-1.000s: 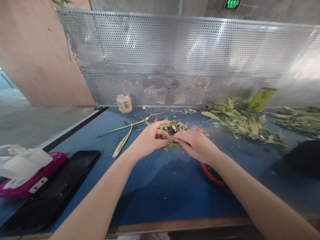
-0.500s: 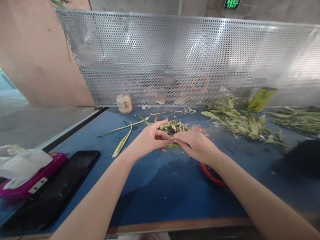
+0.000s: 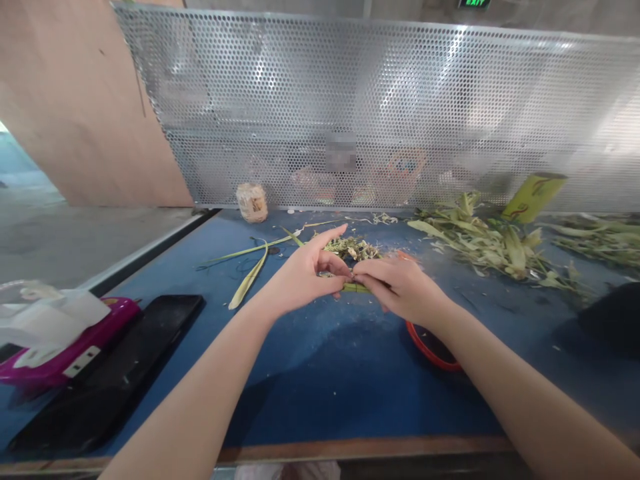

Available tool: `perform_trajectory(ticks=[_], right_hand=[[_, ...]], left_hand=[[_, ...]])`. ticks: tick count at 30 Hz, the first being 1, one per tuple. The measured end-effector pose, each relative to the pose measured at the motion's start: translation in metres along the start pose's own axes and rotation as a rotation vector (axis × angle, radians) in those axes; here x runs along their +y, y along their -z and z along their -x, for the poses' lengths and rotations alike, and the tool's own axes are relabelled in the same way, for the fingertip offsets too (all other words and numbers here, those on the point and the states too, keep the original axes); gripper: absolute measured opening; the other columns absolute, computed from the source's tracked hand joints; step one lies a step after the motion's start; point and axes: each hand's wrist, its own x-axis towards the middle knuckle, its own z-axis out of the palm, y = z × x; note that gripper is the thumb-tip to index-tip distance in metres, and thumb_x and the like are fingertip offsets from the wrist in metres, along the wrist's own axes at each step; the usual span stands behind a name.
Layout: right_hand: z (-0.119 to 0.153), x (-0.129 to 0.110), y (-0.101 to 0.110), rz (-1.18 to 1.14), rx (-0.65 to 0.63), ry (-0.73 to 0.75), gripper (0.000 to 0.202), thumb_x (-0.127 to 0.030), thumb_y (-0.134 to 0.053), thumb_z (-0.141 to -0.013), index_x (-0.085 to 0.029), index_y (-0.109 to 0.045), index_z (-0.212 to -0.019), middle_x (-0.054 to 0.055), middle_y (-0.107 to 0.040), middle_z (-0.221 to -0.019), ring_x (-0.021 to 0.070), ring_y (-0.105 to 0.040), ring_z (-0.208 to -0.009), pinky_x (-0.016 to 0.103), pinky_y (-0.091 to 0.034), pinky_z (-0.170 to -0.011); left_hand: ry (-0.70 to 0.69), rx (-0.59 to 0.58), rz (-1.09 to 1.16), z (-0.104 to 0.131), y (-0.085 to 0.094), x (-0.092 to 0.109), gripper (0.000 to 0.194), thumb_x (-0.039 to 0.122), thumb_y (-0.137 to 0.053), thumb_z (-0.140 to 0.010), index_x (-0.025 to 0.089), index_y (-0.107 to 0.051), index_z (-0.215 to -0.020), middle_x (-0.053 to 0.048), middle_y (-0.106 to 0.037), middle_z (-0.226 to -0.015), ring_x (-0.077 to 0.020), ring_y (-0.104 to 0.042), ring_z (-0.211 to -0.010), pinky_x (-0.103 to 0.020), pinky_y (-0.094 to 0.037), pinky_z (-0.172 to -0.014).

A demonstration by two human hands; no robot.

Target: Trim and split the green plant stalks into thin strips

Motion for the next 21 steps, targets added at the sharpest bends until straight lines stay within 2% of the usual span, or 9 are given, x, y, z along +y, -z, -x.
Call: perform_trajectory(ticks=[10, 17, 21], right_hand=[[0.0008, 0.0015, -0.0004, 0.002, -0.053, -0.005, 0.021, -0.020, -0.034, -0.089, -0.019, -0.055, -0.084, -0.002, -0.054, -0.058, 0.0090, -0.051, -0.056, 0.020, -0.032, -0.058], [0.0003, 0.0036, -0.0025, 0.022, -0.100, 0.017, 0.021, -0.022, -0.036, -0.089, -0.018, -0.054, -0.080, -0.001, -0.056, -0.065, 0.0096, -0.051, -0.059, 0.020, -0.030, -0.055], [-0.0001, 0.0040, -0.0035, 0.036, -0.113, -0.001, 0.021, -0.022, -0.036, -0.089, -0.018, -0.055, -0.081, -0.001, -0.056, -0.063, 0.0091, -0.049, -0.056, 0.021, -0.030, -0.055]], left_hand=[[-0.052, 0.026, -0.227, 0.0034, 0.0017, 0.0014, 0.081, 0.009, -0.055, -0.067, 0.027, -0.021, -0.139, -0.002, -0.066, -0.079, -0.0121, -0.058, -0.061, -0.024, -0.048, -0.057], [-0.102, 0.053, -0.342, 0.0033, 0.0044, -0.0022, 0.077, 0.013, -0.056, -0.071, 0.031, -0.023, -0.138, -0.002, -0.066, -0.079, -0.0159, -0.060, -0.068, -0.026, -0.048, -0.061], [-0.114, 0.132, -0.386, 0.0033, 0.0092, -0.0030, 0.074, 0.014, -0.059, -0.070, 0.028, -0.029, -0.136, -0.002, -0.065, -0.075, -0.0170, -0.060, -0.070, -0.028, -0.047, -0.065]])
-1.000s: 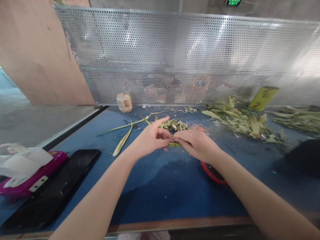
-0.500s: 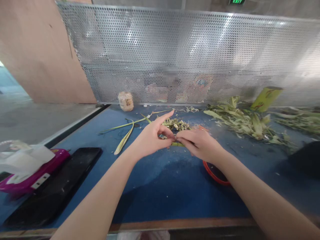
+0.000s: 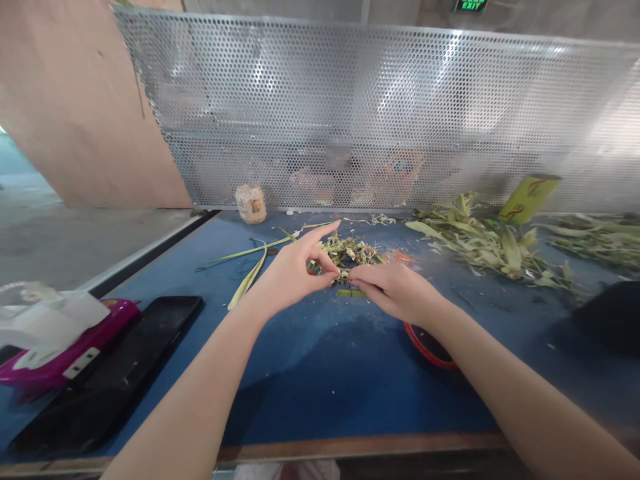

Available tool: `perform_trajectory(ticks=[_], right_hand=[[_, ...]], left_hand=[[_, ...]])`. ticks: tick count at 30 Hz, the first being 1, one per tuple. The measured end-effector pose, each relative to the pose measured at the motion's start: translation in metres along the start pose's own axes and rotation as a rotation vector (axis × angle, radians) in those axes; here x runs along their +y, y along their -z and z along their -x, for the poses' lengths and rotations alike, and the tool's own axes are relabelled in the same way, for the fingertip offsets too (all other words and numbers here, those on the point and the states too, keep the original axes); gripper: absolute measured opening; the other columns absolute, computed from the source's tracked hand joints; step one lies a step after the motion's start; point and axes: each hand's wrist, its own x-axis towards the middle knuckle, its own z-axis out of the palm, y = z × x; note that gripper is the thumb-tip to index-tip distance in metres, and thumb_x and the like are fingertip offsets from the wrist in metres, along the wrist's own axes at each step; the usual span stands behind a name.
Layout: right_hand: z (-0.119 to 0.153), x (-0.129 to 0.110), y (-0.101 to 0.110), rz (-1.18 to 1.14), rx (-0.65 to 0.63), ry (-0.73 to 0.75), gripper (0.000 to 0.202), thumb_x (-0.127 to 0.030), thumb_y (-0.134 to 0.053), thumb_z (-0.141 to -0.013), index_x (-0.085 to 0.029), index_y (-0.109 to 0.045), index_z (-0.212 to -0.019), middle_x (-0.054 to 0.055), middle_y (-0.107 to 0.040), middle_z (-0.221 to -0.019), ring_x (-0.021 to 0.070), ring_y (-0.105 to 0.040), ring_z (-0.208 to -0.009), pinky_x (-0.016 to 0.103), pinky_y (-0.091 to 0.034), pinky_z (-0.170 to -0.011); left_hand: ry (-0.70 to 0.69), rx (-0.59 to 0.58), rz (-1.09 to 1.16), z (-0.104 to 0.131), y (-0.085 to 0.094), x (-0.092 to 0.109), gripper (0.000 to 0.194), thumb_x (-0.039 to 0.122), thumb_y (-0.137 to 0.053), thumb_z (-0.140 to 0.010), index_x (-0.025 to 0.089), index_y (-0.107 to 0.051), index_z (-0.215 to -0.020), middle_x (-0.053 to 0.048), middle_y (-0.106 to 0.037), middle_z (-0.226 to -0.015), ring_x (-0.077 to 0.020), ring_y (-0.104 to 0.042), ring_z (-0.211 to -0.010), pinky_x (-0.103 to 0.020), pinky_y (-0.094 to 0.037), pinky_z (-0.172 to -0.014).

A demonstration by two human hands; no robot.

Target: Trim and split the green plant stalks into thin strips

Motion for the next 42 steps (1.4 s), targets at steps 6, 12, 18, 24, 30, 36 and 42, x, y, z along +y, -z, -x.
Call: perform_trajectory(ticks=[6, 12, 18, 24, 30, 36, 42], right_hand=[[0.000, -0.003, 0.002, 0.036, 0.018, -0.053, 0.023, -0.025, -0.034, -0.090, -0.019, -0.056, -0.085, 0.000, -0.058, -0.064, 0.0107, -0.053, -0.058, 0.021, -0.031, -0.055], [0.000, -0.004, 0.002, 0.073, 0.034, -0.050, 0.024, -0.024, -0.032, -0.090, -0.019, -0.056, -0.088, 0.001, -0.060, -0.067, 0.0113, -0.056, -0.061, 0.021, -0.031, -0.054], [0.000, -0.004, 0.002, 0.111, 0.016, -0.034, 0.022, -0.021, -0.036, -0.089, -0.019, -0.058, -0.086, 0.000, -0.061, -0.066, 0.0112, -0.055, -0.059, 0.021, -0.032, -0.054], [0.001, -0.002, 0.001, 0.109, -0.015, -0.029, 0.021, -0.021, -0.038, -0.089, -0.020, -0.059, -0.093, 0.002, -0.066, -0.076, 0.0128, -0.059, -0.068, 0.021, -0.035, -0.058], [-0.001, -0.004, 0.002, 0.115, 0.000, -0.051, 0.024, -0.025, -0.037, -0.090, -0.020, -0.059, -0.092, 0.001, -0.065, -0.071, 0.0125, -0.058, -0.062, 0.021, -0.034, -0.055], [0.000, -0.005, 0.003, 0.143, 0.034, -0.069, 0.025, -0.027, -0.035, -0.090, -0.020, -0.059, -0.088, 0.000, -0.061, -0.064, 0.0121, -0.055, -0.058, 0.021, -0.031, -0.052], [0.001, -0.003, 0.002, 0.137, 0.088, -0.071, 0.026, -0.026, -0.033, -0.090, -0.020, -0.058, -0.089, 0.001, -0.062, -0.067, 0.0121, -0.056, -0.060, 0.021, -0.032, -0.054]], left_hand=[[0.052, 0.038, 0.088, -0.001, 0.000, 0.003, 0.072, 0.017, -0.061, -0.070, 0.023, -0.031, -0.135, -0.004, -0.066, -0.077, -0.0172, -0.061, -0.069, -0.029, -0.048, -0.066], [0.191, -0.125, 0.285, -0.001, -0.002, 0.000, 0.080, 0.028, -0.061, -0.073, 0.022, -0.017, -0.140, -0.009, -0.067, -0.090, -0.0182, -0.061, -0.069, -0.034, -0.051, -0.060], [0.215, -0.173, 0.327, -0.001, -0.002, 0.000, 0.083, 0.026, -0.066, -0.069, 0.019, -0.021, -0.138, -0.007, -0.067, -0.088, -0.0154, -0.061, -0.066, -0.035, -0.052, -0.065], [0.214, -0.191, 0.322, -0.002, -0.002, -0.006, 0.081, 0.020, -0.066, -0.068, 0.019, -0.022, -0.137, -0.004, -0.067, -0.081, -0.0151, -0.060, -0.066, -0.034, -0.052, -0.064], [0.233, -0.139, 0.295, -0.002, 0.001, -0.007, 0.066, 0.025, -0.061, -0.073, 0.022, -0.032, -0.132, -0.007, -0.064, -0.088, -0.0163, -0.061, -0.071, -0.034, -0.051, -0.064], [0.327, -0.083, 0.443, -0.001, 0.010, 0.006, 0.056, 0.020, -0.063, -0.071, 0.017, -0.044, -0.124, -0.005, -0.062, -0.080, -0.0156, -0.059, -0.072, -0.034, -0.051, -0.065], [0.345, -0.042, 0.643, -0.003, 0.001, 0.009, 0.051, 0.015, -0.063, -0.072, 0.011, -0.047, -0.120, -0.003, -0.062, -0.072, -0.0135, -0.059, -0.072, -0.029, -0.046, -0.067]])
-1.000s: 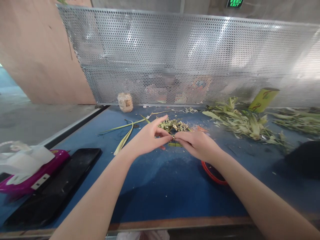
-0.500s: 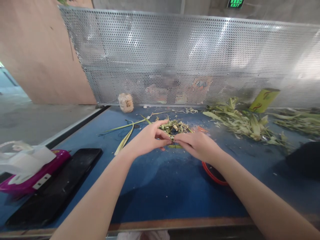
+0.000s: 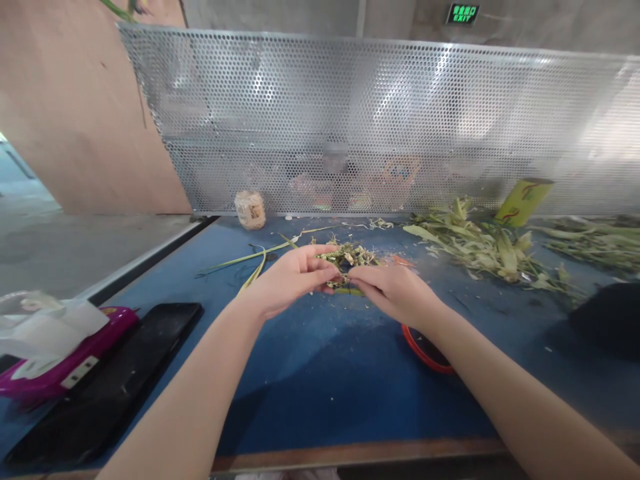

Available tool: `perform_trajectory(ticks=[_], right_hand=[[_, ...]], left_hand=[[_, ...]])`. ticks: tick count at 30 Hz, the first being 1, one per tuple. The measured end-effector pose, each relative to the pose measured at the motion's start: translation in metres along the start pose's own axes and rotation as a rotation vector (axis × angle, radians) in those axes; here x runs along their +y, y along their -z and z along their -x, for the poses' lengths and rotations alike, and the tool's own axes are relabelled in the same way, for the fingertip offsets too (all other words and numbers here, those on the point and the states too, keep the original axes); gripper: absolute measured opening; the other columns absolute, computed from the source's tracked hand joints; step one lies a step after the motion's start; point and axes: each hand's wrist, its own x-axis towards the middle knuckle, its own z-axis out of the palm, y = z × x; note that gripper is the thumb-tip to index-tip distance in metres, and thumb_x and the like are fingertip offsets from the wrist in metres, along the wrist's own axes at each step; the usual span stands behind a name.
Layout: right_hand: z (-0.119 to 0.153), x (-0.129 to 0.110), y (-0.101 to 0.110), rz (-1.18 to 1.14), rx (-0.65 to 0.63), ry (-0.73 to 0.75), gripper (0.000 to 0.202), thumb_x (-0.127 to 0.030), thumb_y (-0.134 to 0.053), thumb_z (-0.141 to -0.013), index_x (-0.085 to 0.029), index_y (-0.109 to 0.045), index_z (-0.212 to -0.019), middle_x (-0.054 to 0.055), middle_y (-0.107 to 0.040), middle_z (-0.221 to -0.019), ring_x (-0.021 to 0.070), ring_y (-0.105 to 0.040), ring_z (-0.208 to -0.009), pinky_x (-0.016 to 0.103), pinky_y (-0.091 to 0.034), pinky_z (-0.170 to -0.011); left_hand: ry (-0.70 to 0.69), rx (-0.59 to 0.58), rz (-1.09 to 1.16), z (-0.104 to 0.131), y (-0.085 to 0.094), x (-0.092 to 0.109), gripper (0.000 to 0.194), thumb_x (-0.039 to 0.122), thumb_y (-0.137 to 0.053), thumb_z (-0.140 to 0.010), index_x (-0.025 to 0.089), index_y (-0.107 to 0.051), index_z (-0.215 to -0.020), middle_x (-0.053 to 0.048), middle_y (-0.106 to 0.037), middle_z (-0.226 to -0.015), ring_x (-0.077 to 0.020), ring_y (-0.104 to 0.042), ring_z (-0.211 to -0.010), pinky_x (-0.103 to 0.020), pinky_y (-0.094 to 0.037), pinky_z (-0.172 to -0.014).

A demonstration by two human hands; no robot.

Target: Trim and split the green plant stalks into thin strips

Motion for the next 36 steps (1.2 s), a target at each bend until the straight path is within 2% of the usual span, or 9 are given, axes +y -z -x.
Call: perform_trajectory(ticks=[8, 12, 15, 18, 21, 23, 27, 30, 36], right_hand=[[0.001, 0.002, -0.002, 0.044, 0.089, -0.023, 0.029, -0.028, -0.031, -0.091, -0.019, -0.058, -0.082, 0.001, -0.061, -0.064, 0.0117, -0.055, -0.058, 0.022, -0.031, -0.055], [0.001, 0.002, 0.000, 0.052, 0.080, 0.001, 0.026, -0.025, -0.032, -0.090, -0.020, -0.056, -0.081, 0.001, -0.061, -0.065, 0.0116, -0.055, -0.059, 0.022, -0.030, -0.054], [0.001, 0.001, 0.001, 0.038, 0.067, -0.014, 0.025, -0.025, -0.032, -0.090, -0.020, -0.055, -0.084, 0.000, -0.061, -0.065, 0.0114, -0.056, -0.061, 0.022, -0.030, -0.054], [0.001, 0.000, 0.002, 0.017, 0.069, -0.038, 0.024, -0.026, -0.032, -0.090, -0.021, -0.056, -0.087, -0.001, -0.061, -0.065, 0.0110, -0.055, -0.060, 0.022, -0.031, -0.055], [0.001, 0.002, 0.002, 0.010, 0.056, -0.027, 0.025, -0.024, -0.032, -0.090, -0.020, -0.057, -0.085, 0.000, -0.062, -0.067, 0.0112, -0.056, -0.060, 0.022, -0.032, -0.054], [0.001, 0.002, 0.002, 0.018, 0.047, -0.020, 0.026, -0.023, -0.032, -0.090, -0.020, -0.057, -0.085, 0.000, -0.062, -0.067, 0.0117, -0.056, -0.061, 0.022, -0.032, -0.054], [0.001, 0.002, 0.002, 0.027, 0.053, -0.017, 0.024, -0.026, -0.034, -0.090, -0.020, -0.057, -0.090, 0.000, -0.063, -0.068, 0.0125, -0.057, -0.061, 0.022, -0.032, -0.053], [0.001, 0.002, 0.003, 0.024, 0.059, -0.022, 0.025, -0.027, -0.033, -0.090, -0.020, -0.057, -0.087, 0.000, -0.062, -0.067, 0.0122, -0.057, -0.060, 0.022, -0.032, -0.053], [0.002, 0.002, 0.004, -0.065, 0.129, -0.013, 0.025, -0.027, -0.033, -0.091, -0.020, -0.057, -0.086, -0.001, -0.060, -0.065, 0.0087, -0.052, -0.057, 0.021, -0.033, -0.056]], left_hand=[[-0.101, 0.090, 0.413, -0.009, -0.019, -0.018, 0.035, 0.014, -0.062, -0.074, 0.015, -0.056, -0.109, -0.004, -0.066, -0.077, -0.0135, -0.061, -0.083, -0.022, -0.038, -0.064], [-0.110, 0.051, 0.490, -0.009, -0.021, -0.019, 0.031, 0.011, -0.064, -0.071, 0.014, -0.060, -0.102, 0.000, -0.063, -0.070, -0.0072, -0.057, -0.063, -0.023, -0.041, -0.065], [-0.155, 0.149, 0.364, -0.011, -0.019, -0.018, 0.032, 0.013, -0.065, -0.070, 0.013, -0.058, -0.101, 0.002, -0.058, -0.064, -0.0055, -0.050, -0.056, -0.022, -0.038, -0.057], [-0.196, 0.289, 0.111, -0.012, -0.016, -0.020, 0.047, 0.022, -0.066, -0.070, 0.014, -0.050, -0.114, -0.002, -0.063, -0.074, -0.0106, -0.056, -0.066, -0.024, -0.039, -0.059], [-0.178, 0.184, -0.049, -0.011, -0.013, -0.023, 0.072, 0.025, -0.071, -0.065, 0.017, -0.038, -0.127, -0.007, -0.066, -0.087, -0.0177, -0.060, -0.078, -0.029, -0.043, -0.066], [-0.180, 0.138, -0.110, -0.010, -0.012, -0.024, 0.081, 0.025, -0.073, -0.061, 0.016, -0.034, -0.131, -0.008, -0.067, -0.084, -0.0191, -0.061, -0.077, -0.031, -0.043, -0.067], [-0.166, 0.214, -0.176, -0.007, -0.012, -0.018, 0.079, 0.027, -0.072, -0.063, 0.016, -0.035, -0.131, -0.004, -0.067, -0.071, -0.0155, -0.058, -0.065, -0.029, -0.040, -0.062], [-0.165, 0.226, -0.070, -0.005, -0.016, -0.014, 0.071, 0.023, -0.072, -0.064, 0.018, -0.041, -0.128, 0.001, -0.065, -0.066, -0.0116, -0.055, -0.061, -0.026, -0.039, -0.061], [-0.122, 0.210, 0.434, -0.006, -0.029, -0.020, 0.058, 0.015, -0.067, -0.068, 0.013, -0.045, -0.122, 0.004, -0.057, -0.056, -0.0118, -0.057, -0.069, -0.022, -0.038, -0.057]])
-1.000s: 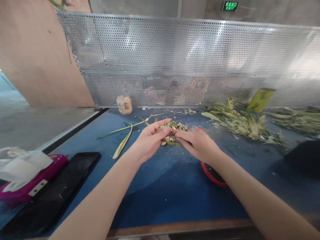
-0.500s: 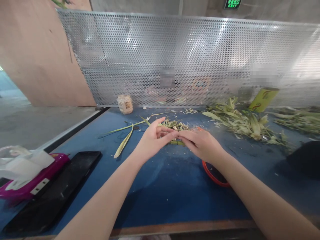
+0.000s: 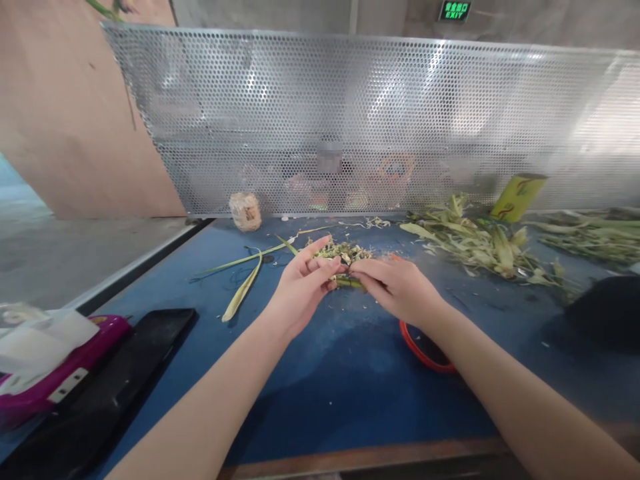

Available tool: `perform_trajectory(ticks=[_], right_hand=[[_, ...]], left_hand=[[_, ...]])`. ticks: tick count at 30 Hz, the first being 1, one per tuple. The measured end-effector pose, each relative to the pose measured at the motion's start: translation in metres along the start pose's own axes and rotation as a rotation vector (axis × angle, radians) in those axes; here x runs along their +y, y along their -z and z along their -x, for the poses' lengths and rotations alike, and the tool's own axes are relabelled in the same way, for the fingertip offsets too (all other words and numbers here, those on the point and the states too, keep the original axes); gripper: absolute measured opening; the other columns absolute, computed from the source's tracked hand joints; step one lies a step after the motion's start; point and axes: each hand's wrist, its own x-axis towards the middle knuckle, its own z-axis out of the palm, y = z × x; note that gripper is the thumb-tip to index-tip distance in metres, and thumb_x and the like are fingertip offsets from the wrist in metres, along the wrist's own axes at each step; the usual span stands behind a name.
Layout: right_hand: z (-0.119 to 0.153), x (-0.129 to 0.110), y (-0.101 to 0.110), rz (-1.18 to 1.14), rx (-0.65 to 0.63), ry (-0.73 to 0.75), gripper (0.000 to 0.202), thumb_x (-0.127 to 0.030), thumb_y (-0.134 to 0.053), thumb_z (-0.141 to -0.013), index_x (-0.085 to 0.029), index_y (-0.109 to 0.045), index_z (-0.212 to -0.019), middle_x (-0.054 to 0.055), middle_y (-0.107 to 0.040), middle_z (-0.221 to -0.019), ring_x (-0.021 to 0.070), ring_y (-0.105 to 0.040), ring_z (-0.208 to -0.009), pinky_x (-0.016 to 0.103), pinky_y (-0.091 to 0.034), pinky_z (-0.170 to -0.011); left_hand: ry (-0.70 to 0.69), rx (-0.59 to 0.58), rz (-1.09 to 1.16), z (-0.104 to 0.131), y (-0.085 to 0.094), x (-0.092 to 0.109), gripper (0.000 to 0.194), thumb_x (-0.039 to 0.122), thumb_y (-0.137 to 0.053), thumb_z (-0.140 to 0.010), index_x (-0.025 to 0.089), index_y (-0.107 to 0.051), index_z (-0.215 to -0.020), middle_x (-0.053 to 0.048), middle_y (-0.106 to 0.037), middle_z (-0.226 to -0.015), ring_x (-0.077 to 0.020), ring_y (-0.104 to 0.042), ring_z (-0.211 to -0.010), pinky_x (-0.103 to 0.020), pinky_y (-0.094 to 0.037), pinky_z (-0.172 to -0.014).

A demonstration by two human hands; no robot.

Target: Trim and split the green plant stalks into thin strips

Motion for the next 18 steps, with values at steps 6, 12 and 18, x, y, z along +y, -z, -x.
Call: perform_trajectory(ticks=[6, 12, 18], right_hand=[[-0.0003, -0.0042, 0.0005, -0.260, 0.108, -0.066, 0.019, -0.024, -0.039, -0.089, -0.020, -0.056, -0.081, -0.003, -0.058, -0.061, 0.0058, -0.048, -0.048, 0.018, -0.039, -0.056], [-0.0018, -0.0055, -0.0008, -0.595, 0.075, -0.146, 0.013, -0.022, -0.042, -0.087, -0.019, -0.054, -0.081, -0.003, -0.058, -0.070, 0.0018, -0.042, -0.038, 0.019, -0.042, -0.048], [-0.0033, -0.0041, -0.0042, -0.766, 0.143, -0.170, 0.012, -0.023, -0.047, -0.084, -0.018, -0.053, -0.076, -0.001, -0.053, -0.077, 0.0014, -0.039, -0.040, 0.019, -0.036, -0.041]], left_hand=[[0.005, -0.017, 0.208, 0.0008, -0.0039, -0.0063, 0.047, 0.011, -0.062, -0.071, 0.015, -0.050, -0.116, 0.001, -0.062, -0.064, -0.0098, -0.057, -0.067, -0.021, -0.040, -0.060], [-0.017, -0.027, 0.161, 0.0003, -0.0027, -0.0038, 0.045, 0.010, -0.062, -0.071, 0.014, -0.050, -0.114, 0.001, -0.058, -0.064, -0.0102, -0.056, -0.065, -0.022, -0.038, -0.058], [-0.053, -0.083, 0.192, -0.0025, -0.0027, -0.0075, 0.035, 0.008, -0.061, -0.071, 0.014, -0.055, -0.105, 0.004, -0.049, -0.059, -0.0070, -0.046, -0.055, -0.021, -0.033, -0.050]])
